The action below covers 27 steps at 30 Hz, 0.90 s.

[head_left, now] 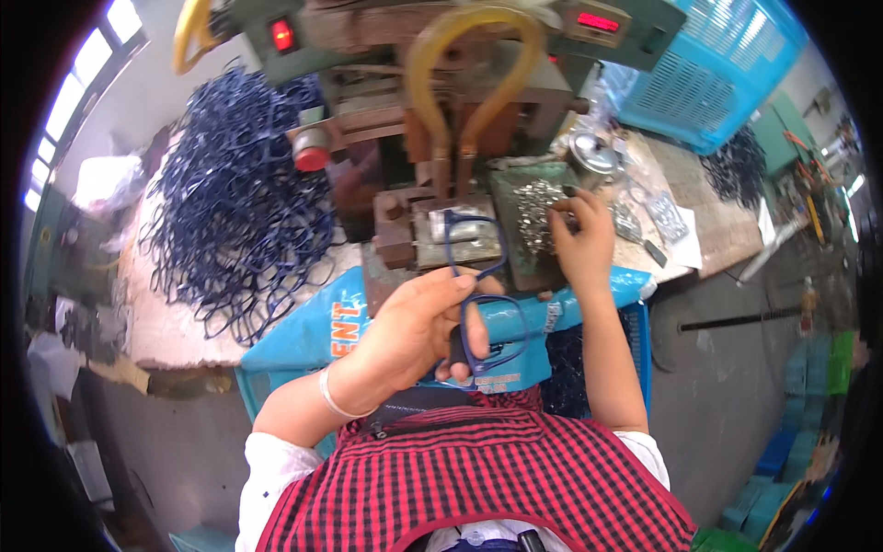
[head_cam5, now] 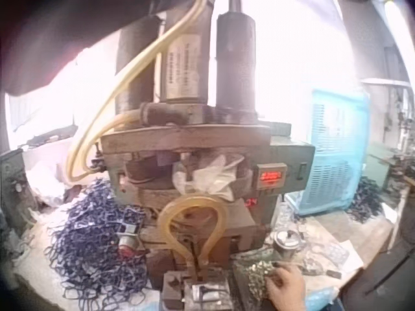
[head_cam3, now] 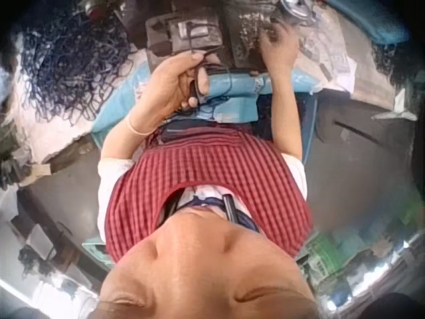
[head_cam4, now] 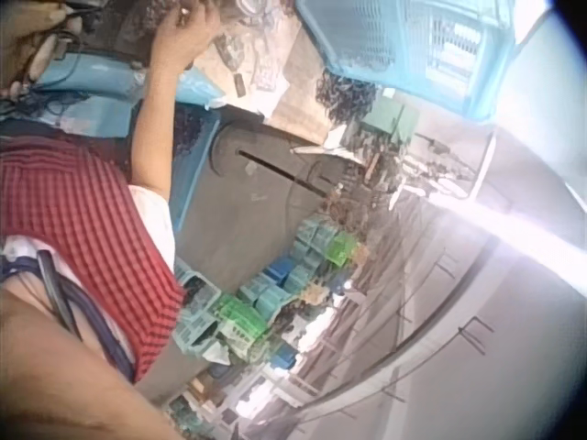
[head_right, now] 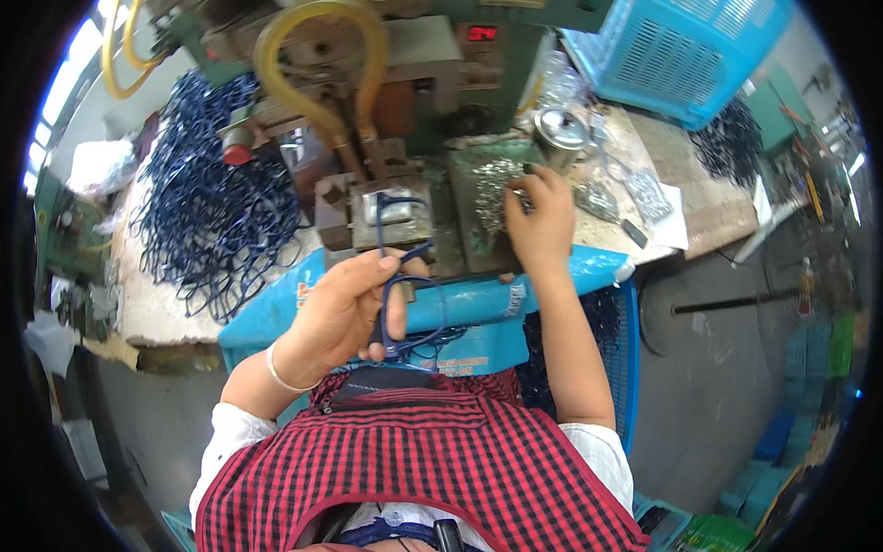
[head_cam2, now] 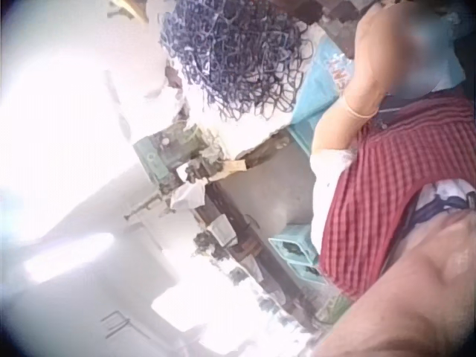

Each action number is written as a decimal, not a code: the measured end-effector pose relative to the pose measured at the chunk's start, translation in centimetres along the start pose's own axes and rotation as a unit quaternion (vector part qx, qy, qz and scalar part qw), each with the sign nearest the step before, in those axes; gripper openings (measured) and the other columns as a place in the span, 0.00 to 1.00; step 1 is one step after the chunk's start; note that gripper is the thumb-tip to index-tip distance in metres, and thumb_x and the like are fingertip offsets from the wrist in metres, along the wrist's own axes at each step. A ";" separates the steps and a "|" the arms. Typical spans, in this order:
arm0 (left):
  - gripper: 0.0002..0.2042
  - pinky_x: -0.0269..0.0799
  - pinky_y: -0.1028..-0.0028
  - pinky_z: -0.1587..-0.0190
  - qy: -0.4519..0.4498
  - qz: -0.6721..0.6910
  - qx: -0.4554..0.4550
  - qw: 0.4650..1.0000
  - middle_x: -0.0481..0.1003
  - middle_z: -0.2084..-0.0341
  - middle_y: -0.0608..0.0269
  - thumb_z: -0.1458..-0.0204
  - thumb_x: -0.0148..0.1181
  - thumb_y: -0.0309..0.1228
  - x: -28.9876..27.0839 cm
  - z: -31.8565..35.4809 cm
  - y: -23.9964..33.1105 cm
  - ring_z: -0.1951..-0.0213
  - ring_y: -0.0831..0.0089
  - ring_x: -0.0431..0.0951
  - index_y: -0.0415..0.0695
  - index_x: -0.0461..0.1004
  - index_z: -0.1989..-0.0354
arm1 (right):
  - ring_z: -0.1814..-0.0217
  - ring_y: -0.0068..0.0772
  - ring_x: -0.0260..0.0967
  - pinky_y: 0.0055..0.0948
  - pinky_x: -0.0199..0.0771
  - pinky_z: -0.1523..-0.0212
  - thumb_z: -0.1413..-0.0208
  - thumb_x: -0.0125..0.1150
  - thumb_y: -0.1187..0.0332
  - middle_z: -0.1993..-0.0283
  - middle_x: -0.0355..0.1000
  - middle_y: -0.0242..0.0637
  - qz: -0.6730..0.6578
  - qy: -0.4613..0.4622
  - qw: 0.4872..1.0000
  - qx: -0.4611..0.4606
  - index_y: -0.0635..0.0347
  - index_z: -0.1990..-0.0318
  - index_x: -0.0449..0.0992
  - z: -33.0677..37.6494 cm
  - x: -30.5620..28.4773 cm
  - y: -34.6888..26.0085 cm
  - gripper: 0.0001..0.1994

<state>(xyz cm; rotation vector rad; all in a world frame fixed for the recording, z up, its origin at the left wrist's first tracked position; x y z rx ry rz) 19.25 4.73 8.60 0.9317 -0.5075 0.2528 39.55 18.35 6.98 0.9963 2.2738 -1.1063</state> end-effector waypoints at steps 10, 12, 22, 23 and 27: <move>0.20 0.73 0.79 0.79 -0.099 -0.045 0.056 0.993 0.81 0.73 0.55 0.27 0.43 0.42 -0.2 -0.8 -0.3 0.80 0.71 0.80 0.37 0.69 0.43 | 0.34 0.47 0.68 0.49 0.71 0.46 0.48 0.64 0.72 0.40 0.74 0.42 0.127 -0.136 0.961 -0.206 0.58 0.59 0.77 -0.8 5.2 -2.8 0.09; 0.18 0.78 0.77 0.71 -0.129 -0.084 0.090 0.984 0.82 0.68 0.54 0.27 0.45 0.40 -1.3 0.1 -1.4 0.72 0.72 0.83 0.37 0.70 0.43 | 0.44 0.45 0.75 0.43 0.74 0.50 0.46 0.66 0.72 0.50 0.79 0.41 0.107 -0.093 0.975 -0.170 0.59 0.60 0.79 -1.2 4.1 -2.0 0.07; 0.05 0.75 0.67 0.62 0.486 -0.584 0.451 0.469 0.79 0.71 0.61 0.44 0.67 0.30 -15.4 11.0 14.4 0.65 0.58 0.81 0.44 0.82 0.63 | 0.61 0.27 0.77 0.27 0.76 0.56 0.42 0.66 0.74 0.62 0.82 0.38 -0.185 -0.073 0.975 0.098 0.63 0.56 0.84 -0.6 2.3 -1.1 0.07; 0.09 0.76 0.65 0.62 0.521 -0.608 0.367 0.474 0.79 0.70 0.60 0.44 0.68 0.37 -17.3 9.2 15.0 0.65 0.57 0.81 0.44 0.82 0.64 | 0.61 0.26 0.77 0.27 0.75 0.55 0.42 0.66 0.74 0.61 0.82 0.38 -0.191 -0.070 0.975 0.089 0.63 0.55 0.84 -1.0 2.4 -2.1 0.09; 0.23 0.79 0.59 0.63 0.580 -0.687 0.170 0.402 0.80 0.66 0.54 0.49 0.70 0.53 -24.7 2.0 15.2 0.62 0.53 0.83 0.42 0.76 0.71 | 0.60 0.27 0.77 0.27 0.75 0.54 0.43 0.67 0.73 0.60 0.82 0.38 -0.221 -0.113 0.957 0.148 0.63 0.57 0.84 -0.7 4.9 -1.0 0.08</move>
Point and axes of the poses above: each hand's wrist, its own z-axis away from the middle knuckle, its own x-axis out of the palm, y = z × x, the point moved 9 cm from there along -z, towards the middle knuckle
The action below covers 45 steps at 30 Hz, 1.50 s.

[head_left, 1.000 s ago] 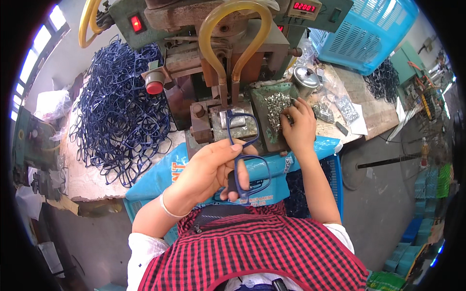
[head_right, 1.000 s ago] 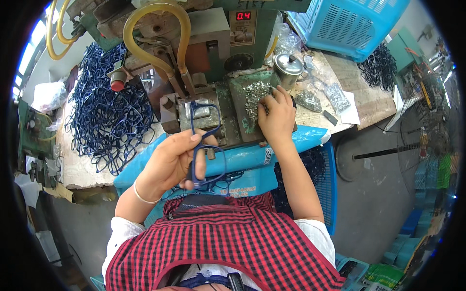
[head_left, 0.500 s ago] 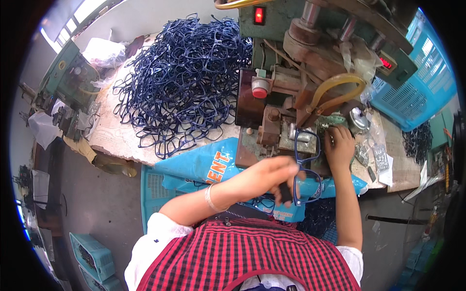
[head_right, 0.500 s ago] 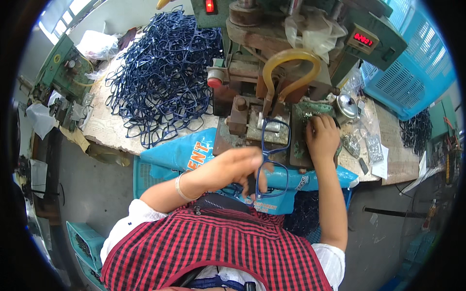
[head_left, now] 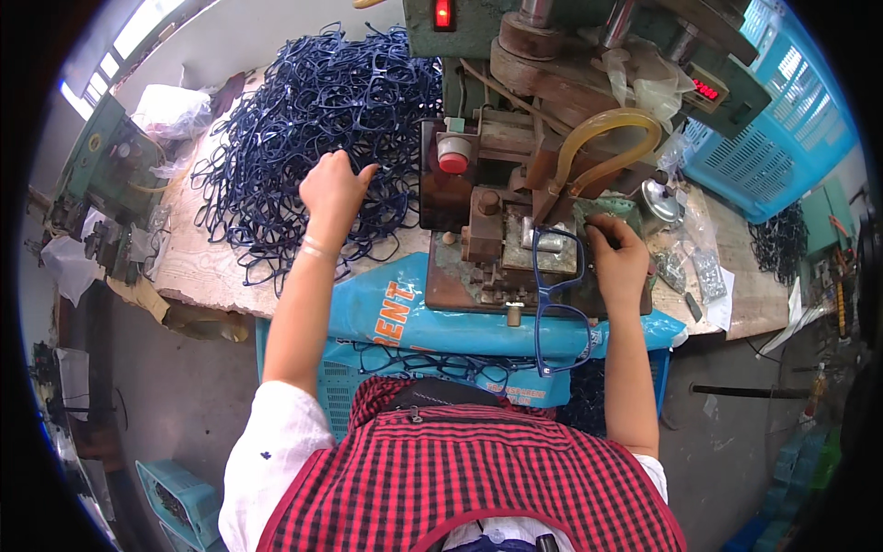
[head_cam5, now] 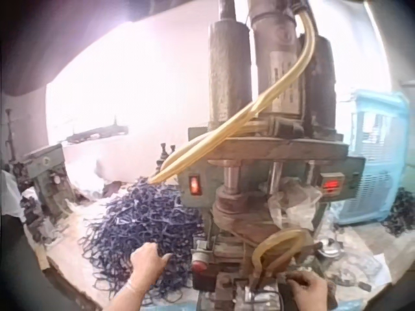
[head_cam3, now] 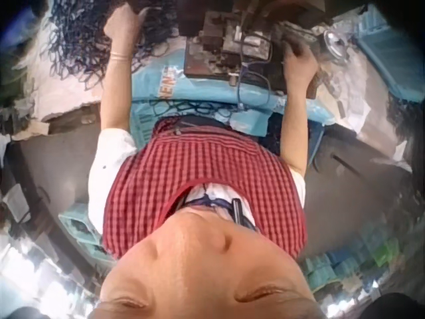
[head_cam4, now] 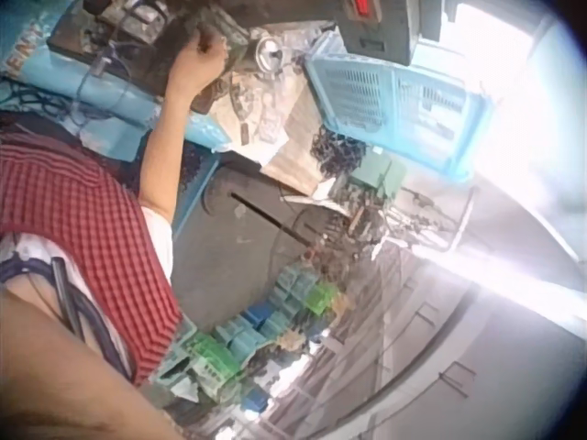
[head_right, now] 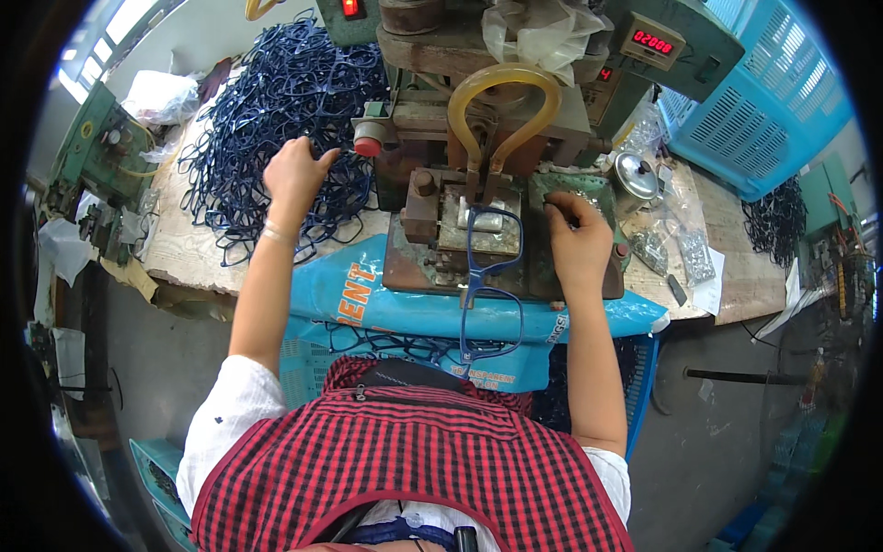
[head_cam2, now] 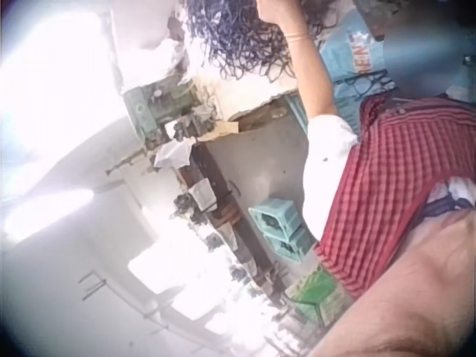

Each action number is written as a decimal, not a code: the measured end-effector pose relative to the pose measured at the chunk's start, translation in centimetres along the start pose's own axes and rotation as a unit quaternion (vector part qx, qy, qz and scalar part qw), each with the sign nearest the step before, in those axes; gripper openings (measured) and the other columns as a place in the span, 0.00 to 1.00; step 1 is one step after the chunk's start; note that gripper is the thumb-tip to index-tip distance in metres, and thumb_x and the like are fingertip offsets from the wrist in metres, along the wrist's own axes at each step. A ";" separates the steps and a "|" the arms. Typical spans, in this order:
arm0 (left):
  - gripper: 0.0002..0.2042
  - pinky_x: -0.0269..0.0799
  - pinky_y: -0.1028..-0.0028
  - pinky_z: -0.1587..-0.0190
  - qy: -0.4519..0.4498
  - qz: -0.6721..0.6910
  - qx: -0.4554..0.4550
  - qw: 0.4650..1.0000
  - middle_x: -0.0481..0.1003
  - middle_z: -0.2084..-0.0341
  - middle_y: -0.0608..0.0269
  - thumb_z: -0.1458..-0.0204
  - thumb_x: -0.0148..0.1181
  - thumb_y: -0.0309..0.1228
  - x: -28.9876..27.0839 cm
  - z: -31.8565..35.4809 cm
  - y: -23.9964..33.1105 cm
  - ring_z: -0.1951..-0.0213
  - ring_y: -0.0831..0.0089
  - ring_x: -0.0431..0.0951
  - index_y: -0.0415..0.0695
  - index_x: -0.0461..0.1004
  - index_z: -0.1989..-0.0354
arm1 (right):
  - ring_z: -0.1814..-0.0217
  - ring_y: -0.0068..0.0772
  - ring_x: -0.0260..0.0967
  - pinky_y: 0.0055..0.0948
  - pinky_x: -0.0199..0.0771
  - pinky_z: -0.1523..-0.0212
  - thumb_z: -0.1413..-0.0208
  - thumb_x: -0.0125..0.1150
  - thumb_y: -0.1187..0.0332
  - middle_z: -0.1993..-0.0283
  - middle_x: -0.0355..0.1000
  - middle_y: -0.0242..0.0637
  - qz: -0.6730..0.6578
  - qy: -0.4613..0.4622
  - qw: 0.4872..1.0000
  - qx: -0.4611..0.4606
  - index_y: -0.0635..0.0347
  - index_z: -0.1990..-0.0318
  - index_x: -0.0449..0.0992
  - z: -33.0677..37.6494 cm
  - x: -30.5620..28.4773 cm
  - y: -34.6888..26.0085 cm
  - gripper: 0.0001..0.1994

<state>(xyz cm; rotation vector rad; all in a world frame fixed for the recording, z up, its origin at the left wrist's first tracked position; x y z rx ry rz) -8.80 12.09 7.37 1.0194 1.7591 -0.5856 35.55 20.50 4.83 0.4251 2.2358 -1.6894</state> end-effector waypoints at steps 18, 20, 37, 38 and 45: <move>0.02 0.80 0.73 0.70 -0.281 0.801 -0.185 0.495 0.78 0.68 0.62 0.34 0.55 0.28 2.7 8.4 0.7 0.68 0.66 0.84 0.46 0.71 0.60 | 0.58 0.23 0.75 0.24 0.73 0.55 0.52 0.71 0.76 0.61 0.79 0.35 -0.143 -0.113 0.983 0.018 0.68 0.52 0.76 0.5 2.5 -9.5 0.18; 0.05 0.79 0.74 0.67 -0.309 0.858 -0.281 0.297 0.80 0.65 0.59 0.34 0.55 0.28 5.1 11.6 0.5 0.65 0.68 0.82 0.43 0.75 0.54 | 0.58 0.23 0.76 0.25 0.72 0.55 0.52 0.70 0.76 0.62 0.79 0.34 -0.190 -0.102 0.976 0.016 0.68 0.45 0.73 1.0 2.8 -9.6 0.24; 0.08 0.81 0.62 0.56 0.096 0.725 0.257 0.632 0.77 0.61 0.45 0.41 0.55 0.16 -19.2 8.8 10.7 0.64 0.63 0.79 0.38 0.68 0.55 | 0.41 0.32 0.73 0.31 0.70 0.38 0.46 0.64 0.79 0.47 0.77 0.45 -0.308 -0.093 0.947 -0.014 0.67 0.42 0.72 4.6 2.0 -12.2 0.22; 0.09 0.81 0.62 0.58 0.077 0.704 0.280 0.648 0.78 0.64 0.47 0.45 0.57 0.17 -18.8 10.1 11.6 0.64 0.62 0.81 0.39 0.68 0.58 | 0.39 0.36 0.73 0.33 0.69 0.37 0.46 0.64 0.78 0.45 0.77 0.46 -0.258 -0.096 0.961 -0.028 0.66 0.45 0.75 4.4 0.9 -10.7 0.20; 0.12 0.82 0.69 0.66 0.172 0.443 0.563 0.675 0.83 0.57 0.57 0.60 0.68 0.22 -17.3 17.0 18.2 0.61 0.61 0.85 0.44 0.76 0.65 | 0.34 0.60 0.67 0.52 0.67 0.36 0.52 0.71 0.72 0.47 0.76 0.53 0.314 0.087 0.929 -0.174 0.60 0.63 0.82 2.4 -3.4 0.0 0.08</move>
Point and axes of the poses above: each hand's wrist, its own z-axis away from the middle knuckle, its own x-axis out of the palm, y = z × x, the point moved 9 cm from there along -z, towards the middle knuckle
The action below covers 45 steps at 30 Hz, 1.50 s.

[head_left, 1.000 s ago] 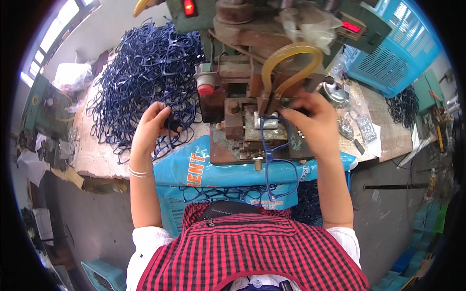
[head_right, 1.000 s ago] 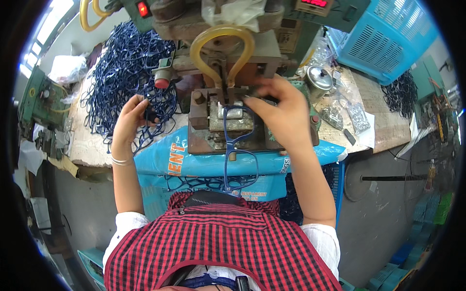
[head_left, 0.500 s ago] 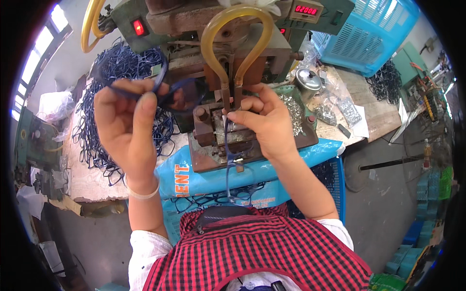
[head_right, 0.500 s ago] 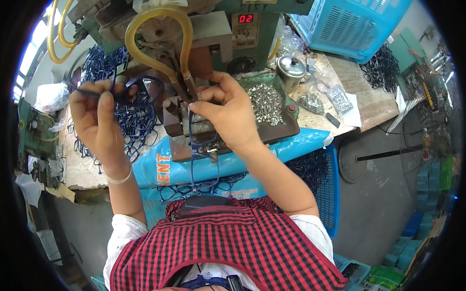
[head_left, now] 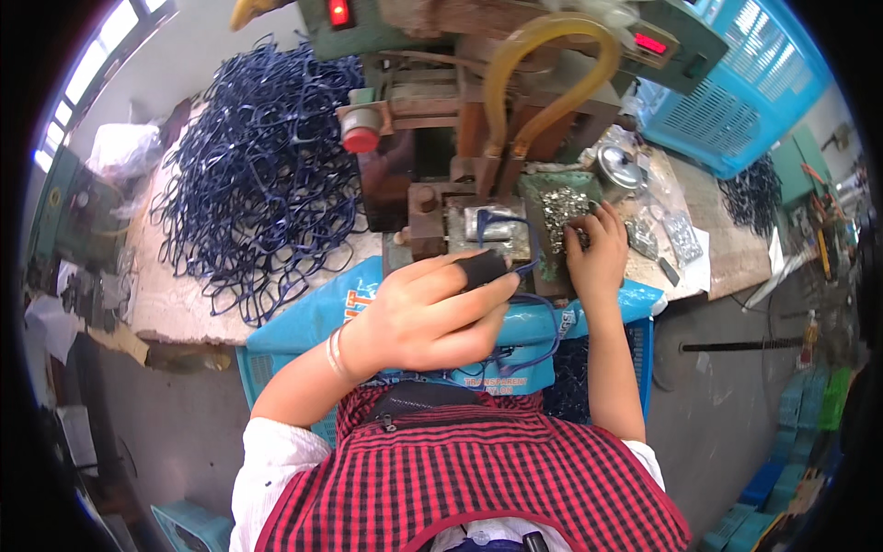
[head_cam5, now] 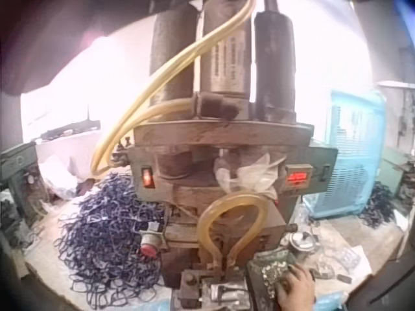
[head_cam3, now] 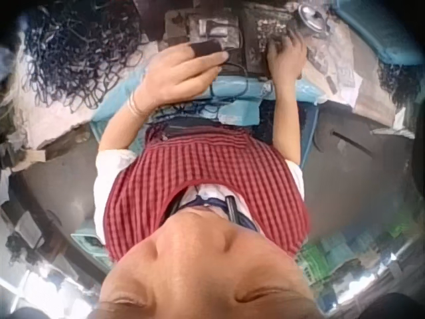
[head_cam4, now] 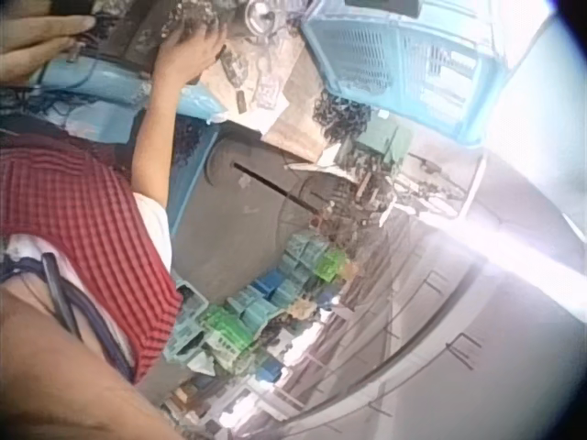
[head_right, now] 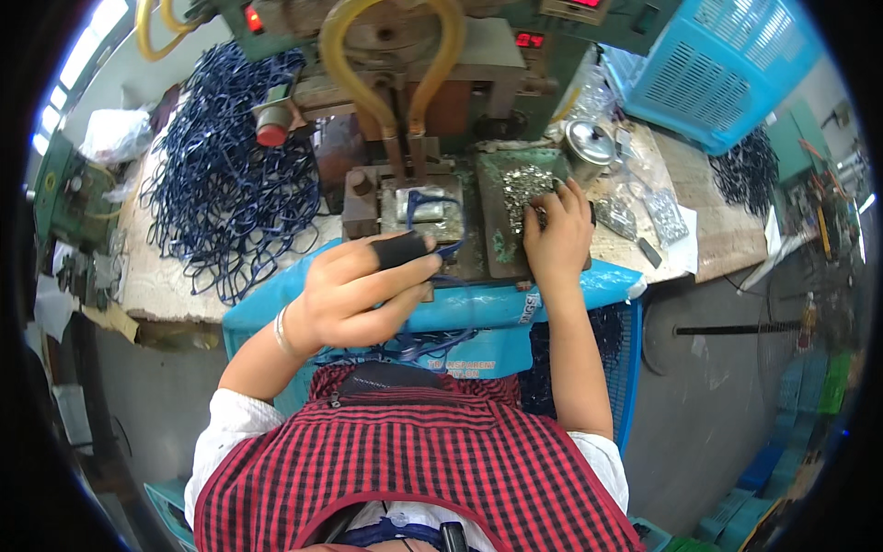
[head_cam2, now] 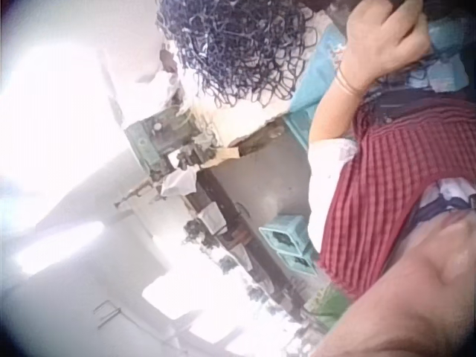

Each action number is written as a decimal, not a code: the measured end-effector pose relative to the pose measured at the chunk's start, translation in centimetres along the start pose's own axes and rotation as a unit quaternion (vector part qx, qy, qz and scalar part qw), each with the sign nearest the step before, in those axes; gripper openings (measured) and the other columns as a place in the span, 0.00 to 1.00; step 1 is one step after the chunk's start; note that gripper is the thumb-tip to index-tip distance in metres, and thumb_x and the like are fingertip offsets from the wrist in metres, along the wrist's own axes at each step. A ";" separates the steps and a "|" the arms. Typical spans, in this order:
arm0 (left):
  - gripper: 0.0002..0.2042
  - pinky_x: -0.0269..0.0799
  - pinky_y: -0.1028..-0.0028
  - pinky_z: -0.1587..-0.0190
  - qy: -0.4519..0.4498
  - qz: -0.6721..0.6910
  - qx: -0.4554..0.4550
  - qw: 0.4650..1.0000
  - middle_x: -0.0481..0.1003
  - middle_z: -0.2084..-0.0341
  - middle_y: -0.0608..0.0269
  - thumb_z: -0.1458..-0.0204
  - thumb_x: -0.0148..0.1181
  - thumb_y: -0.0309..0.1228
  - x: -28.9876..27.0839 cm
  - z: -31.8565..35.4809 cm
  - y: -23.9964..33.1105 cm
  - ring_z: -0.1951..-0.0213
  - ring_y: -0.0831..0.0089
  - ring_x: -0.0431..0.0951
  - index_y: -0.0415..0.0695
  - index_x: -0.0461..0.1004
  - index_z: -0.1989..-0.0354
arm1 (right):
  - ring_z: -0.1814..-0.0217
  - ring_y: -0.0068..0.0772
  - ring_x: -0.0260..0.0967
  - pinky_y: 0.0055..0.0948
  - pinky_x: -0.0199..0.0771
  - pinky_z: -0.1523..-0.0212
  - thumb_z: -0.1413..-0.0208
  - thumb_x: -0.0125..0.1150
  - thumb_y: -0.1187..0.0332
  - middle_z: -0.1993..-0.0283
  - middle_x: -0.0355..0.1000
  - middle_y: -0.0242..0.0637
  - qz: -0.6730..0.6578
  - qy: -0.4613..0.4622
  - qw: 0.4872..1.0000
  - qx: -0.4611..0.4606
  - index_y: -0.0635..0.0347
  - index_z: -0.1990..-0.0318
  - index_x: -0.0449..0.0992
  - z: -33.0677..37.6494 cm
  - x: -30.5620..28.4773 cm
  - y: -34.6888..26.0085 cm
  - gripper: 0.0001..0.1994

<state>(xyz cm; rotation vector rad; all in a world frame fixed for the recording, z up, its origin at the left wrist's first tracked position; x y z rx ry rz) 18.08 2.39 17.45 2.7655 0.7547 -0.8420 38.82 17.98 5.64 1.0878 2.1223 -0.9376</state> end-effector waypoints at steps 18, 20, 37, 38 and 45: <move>0.11 0.79 0.56 0.45 0.036 0.041 -0.172 0.983 0.80 0.46 0.55 0.53 0.67 0.26 -0.5 4.4 1.3 0.53 0.56 0.85 0.42 0.79 0.60 | 0.64 0.19 0.72 0.22 0.72 0.61 0.39 0.64 0.74 0.66 0.79 0.31 -0.276 -0.021 0.947 0.161 0.65 0.58 0.80 -0.7 1.8 2.2 0.05; 0.08 0.79 0.56 0.45 -0.008 -0.125 -0.142 0.982 0.80 0.47 0.54 0.50 0.63 0.26 -3.7 6.1 2.0 0.55 0.54 0.85 0.41 0.80 0.61 | 0.62 0.17 0.73 0.20 0.71 0.59 0.40 0.64 0.77 0.64 0.79 0.30 -0.300 -0.010 0.936 0.181 0.65 0.57 0.81 0.5 1.5 3.5 0.05; 0.16 0.64 0.64 0.31 -0.173 -0.339 -0.342 0.859 0.68 0.31 0.65 0.62 0.61 0.14 -12.0 21.3 -19.4 0.30 0.58 0.66 0.46 0.85 0.66 | 0.58 0.26 0.76 0.25 0.74 0.55 0.45 0.70 0.77 0.63 0.80 0.35 -0.271 0.035 0.950 0.150 0.65 0.60 0.84 3.4 -2.5 2.4 0.06; 0.15 0.64 0.63 0.30 -0.195 -0.355 -0.335 0.851 0.68 0.30 0.64 0.61 0.61 0.15 -11.7 21.6 -19.2 0.31 0.58 0.68 0.46 0.85 0.65 | 0.59 0.25 0.76 0.24 0.74 0.56 0.45 0.69 0.79 0.62 0.80 0.34 -0.268 0.039 0.950 0.155 0.65 0.60 0.84 3.9 -3.5 2.4 0.06; 0.14 0.64 0.62 0.30 -0.293 -0.367 -0.281 0.837 0.70 0.33 0.63 0.52 0.60 0.20 -11.3 21.0 -20.6 0.34 0.60 0.70 0.46 0.83 0.58 | 0.58 0.21 0.76 0.22 0.75 0.55 0.47 0.68 0.77 0.59 0.82 0.32 -0.409 -0.163 0.875 0.201 0.65 0.58 0.84 -1.3 -4.5 -6.7 0.09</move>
Point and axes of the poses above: each hand's wrist, its own z-axis away from the middle knuckle, its own x-axis out of the palm, y = z × x, the point moved 9 cm from there along -z, towards the middle knuckle
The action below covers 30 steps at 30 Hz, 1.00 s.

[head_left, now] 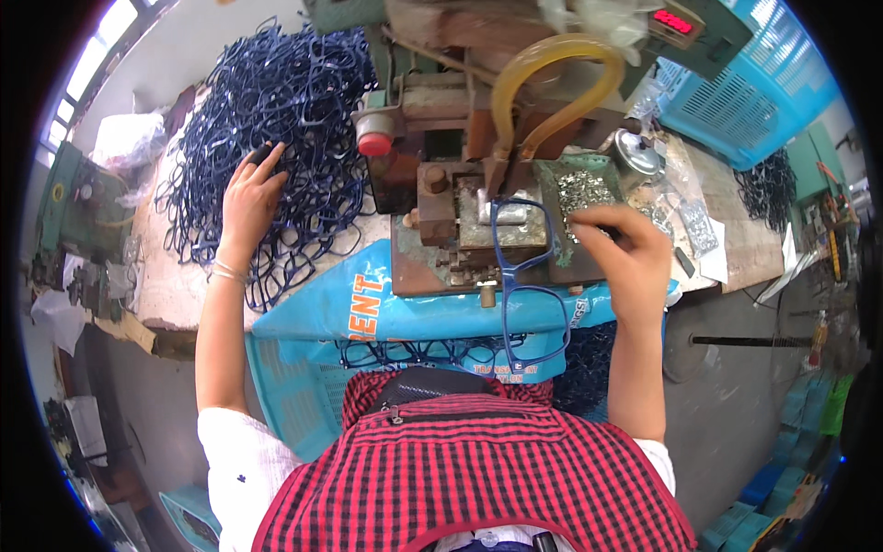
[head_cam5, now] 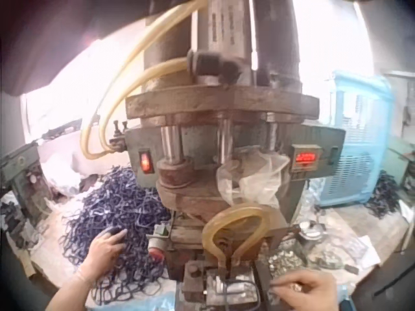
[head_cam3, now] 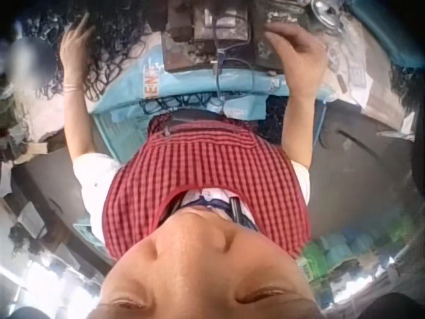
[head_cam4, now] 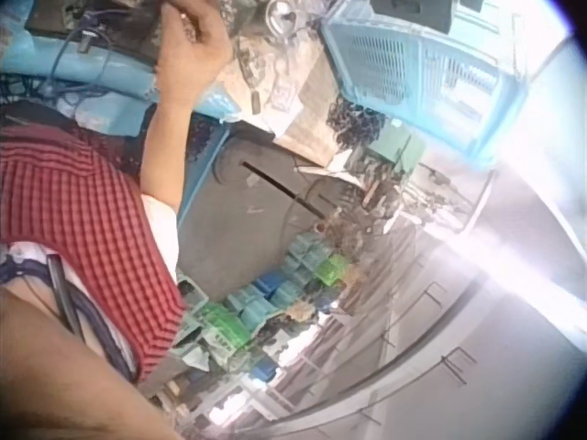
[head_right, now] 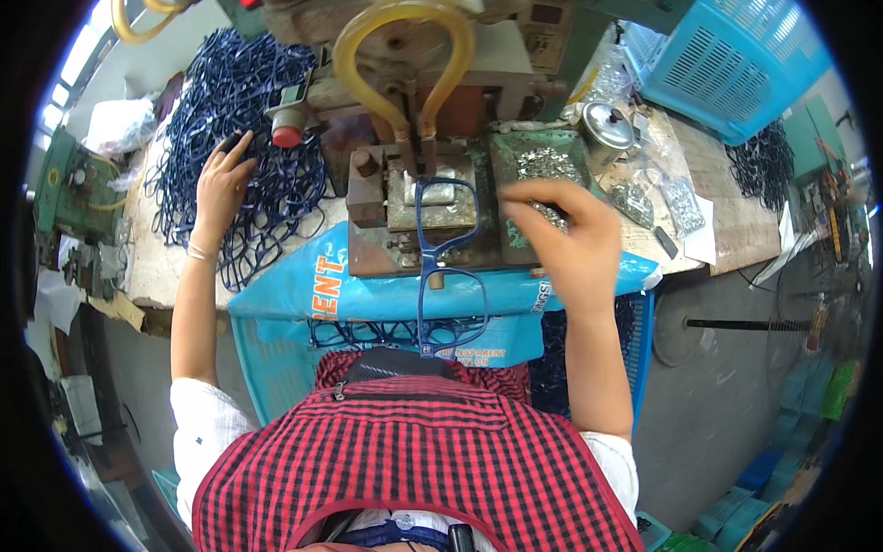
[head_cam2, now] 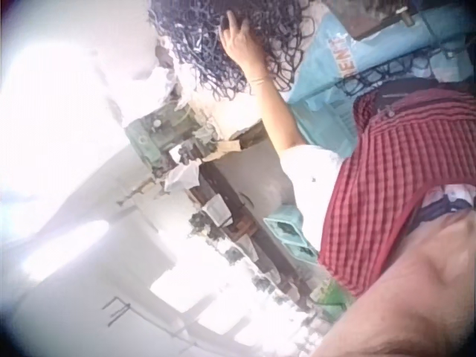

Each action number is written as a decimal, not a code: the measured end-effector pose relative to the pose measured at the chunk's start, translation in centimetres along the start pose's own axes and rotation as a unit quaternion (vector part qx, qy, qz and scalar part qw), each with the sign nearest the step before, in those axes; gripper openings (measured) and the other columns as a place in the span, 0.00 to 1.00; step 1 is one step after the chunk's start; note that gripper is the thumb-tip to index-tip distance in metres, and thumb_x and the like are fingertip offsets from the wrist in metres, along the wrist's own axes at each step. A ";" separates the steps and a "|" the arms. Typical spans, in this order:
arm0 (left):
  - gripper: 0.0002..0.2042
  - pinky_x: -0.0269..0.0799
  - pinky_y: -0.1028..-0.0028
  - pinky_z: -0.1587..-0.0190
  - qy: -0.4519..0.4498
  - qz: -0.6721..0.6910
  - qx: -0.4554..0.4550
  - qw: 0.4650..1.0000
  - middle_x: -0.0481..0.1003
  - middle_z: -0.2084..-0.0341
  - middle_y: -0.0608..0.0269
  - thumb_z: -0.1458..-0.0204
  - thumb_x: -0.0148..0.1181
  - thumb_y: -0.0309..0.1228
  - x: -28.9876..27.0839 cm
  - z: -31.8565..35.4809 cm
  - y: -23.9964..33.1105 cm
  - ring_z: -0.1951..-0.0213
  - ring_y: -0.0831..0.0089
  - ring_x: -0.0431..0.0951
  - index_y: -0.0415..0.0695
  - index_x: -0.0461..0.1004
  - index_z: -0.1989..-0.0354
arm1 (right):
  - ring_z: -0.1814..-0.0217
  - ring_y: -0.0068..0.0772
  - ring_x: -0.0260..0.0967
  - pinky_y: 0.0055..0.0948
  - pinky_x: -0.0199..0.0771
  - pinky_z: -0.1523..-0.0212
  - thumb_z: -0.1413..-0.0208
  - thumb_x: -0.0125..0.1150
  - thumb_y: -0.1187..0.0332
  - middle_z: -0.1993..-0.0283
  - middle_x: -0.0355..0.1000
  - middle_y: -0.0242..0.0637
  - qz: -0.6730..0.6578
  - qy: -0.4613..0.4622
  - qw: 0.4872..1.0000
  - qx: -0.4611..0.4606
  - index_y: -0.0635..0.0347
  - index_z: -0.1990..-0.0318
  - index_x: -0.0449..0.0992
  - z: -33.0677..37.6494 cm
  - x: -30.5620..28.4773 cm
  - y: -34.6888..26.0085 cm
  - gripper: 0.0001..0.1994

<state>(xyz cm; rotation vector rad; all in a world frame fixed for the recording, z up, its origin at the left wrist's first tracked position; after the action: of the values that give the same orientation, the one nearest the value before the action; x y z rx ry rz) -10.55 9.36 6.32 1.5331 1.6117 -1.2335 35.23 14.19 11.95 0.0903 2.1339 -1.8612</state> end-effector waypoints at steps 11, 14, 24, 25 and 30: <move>0.07 0.84 0.71 0.58 0.314 0.697 -0.221 0.605 0.79 0.59 0.55 0.29 0.51 0.28 -9.0 0.8 7.2 0.59 0.68 0.83 0.36 0.72 0.53 | 0.58 0.21 0.74 0.24 0.72 0.52 0.52 0.71 0.74 0.63 0.78 0.33 -0.132 -0.014 0.989 -0.060 0.71 0.45 0.73 -3.5 5.5 -1.0 0.25; 0.09 0.85 0.69 0.61 0.322 0.778 -0.021 0.538 0.78 0.61 0.55 0.29 0.51 0.31 -17.0 -4.2 12.1 0.60 0.66 0.84 0.37 0.71 0.53 | 0.58 0.20 0.74 0.20 0.72 0.53 0.48 0.69 0.78 0.63 0.79 0.34 -0.254 -0.049 0.966 -0.022 0.73 0.38 0.66 -3.1 6.6 -1.5 0.29; 0.07 0.82 0.57 0.62 0.302 0.554 -0.011 0.776 0.75 0.68 0.48 0.32 0.47 0.24 -17.8 -3.1 16.0 0.64 0.61 0.79 0.35 0.68 0.62 | 0.34 0.43 0.71 0.40 0.69 0.37 0.47 0.65 0.76 0.45 0.78 0.47 0.005 0.011 0.991 -0.137 0.62 0.47 0.78 -0.7 2.3 -1.5 0.18; 0.06 0.81 0.62 0.62 0.263 0.503 0.054 0.822 0.79 0.64 0.47 0.36 0.50 0.24 -18.3 -3.1 17.9 0.67 0.62 0.80 0.38 0.69 0.66 | 0.33 0.49 0.69 0.44 0.68 0.35 0.48 0.67 0.74 0.43 0.77 0.48 0.217 0.092 0.953 -0.189 0.59 0.52 0.82 -1.0 0.1 -0.2 0.15; 0.13 0.79 0.72 0.68 0.278 0.343 0.282 0.852 0.81 0.55 0.59 0.59 0.73 0.29 -18.0 -3.0 25.2 0.68 0.71 0.79 0.47 0.76 0.65 | 0.34 0.57 0.68 0.48 0.68 0.35 0.50 0.71 0.70 0.45 0.76 0.51 0.430 0.186 0.866 -0.172 0.60 0.64 0.80 -1.3 -2.5 7.4 0.07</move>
<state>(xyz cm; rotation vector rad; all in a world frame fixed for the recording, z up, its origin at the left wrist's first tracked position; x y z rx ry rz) 17.33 2.08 17.96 2.7232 0.8070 -0.9119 39.20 17.03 5.72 1.1859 2.0688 -0.9731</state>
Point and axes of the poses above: each hand's wrist, its own z-axis away from the middle knuckle, its own x-axis out of the palm, y = z × x, the point moved 9 cm from there along -z, towards the middle knuckle
